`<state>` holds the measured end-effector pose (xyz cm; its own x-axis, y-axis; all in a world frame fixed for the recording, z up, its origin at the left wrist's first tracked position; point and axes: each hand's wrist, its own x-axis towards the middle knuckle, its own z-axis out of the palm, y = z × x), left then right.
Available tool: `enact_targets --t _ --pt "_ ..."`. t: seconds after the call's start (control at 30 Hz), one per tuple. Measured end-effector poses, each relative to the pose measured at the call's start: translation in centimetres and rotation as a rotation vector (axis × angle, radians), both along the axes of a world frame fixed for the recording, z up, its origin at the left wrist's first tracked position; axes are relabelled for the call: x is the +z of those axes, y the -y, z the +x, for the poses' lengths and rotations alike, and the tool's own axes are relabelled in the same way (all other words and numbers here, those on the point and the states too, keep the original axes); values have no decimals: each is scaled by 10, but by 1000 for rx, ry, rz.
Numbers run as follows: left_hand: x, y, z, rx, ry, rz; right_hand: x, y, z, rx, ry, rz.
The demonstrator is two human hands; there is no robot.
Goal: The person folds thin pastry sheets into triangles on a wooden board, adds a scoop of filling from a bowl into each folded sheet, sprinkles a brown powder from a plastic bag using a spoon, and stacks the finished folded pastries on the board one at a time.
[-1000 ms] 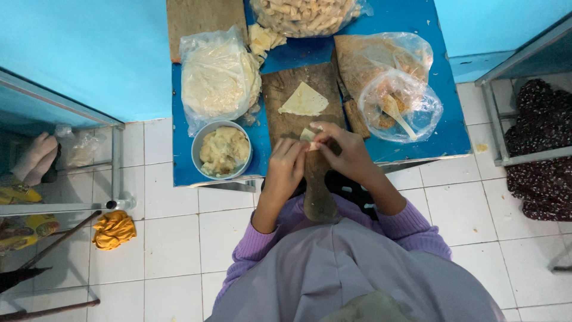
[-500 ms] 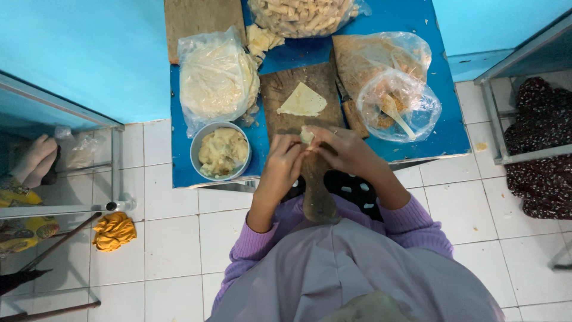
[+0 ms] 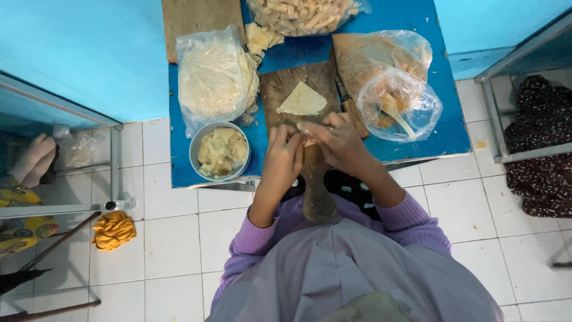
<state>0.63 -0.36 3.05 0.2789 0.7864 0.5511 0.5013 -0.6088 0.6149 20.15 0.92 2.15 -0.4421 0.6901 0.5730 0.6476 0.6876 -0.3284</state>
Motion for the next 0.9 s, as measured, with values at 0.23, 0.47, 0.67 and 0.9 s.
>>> enact_targets --t 0.23,0.47,0.67,0.9 --pt "-8 -2 -1 15 -45 -37 -7 1 -3 56 18 207" --pt "-12 8 1 101 -96 22 -10 3 -10 -41 90 178" --pt "-16 -2 3 177 -140 38 -14 17 -20 -103 35 181" --pt "-18 -8 2 254 -51 26 -4 -4 -25 -153 167 85"
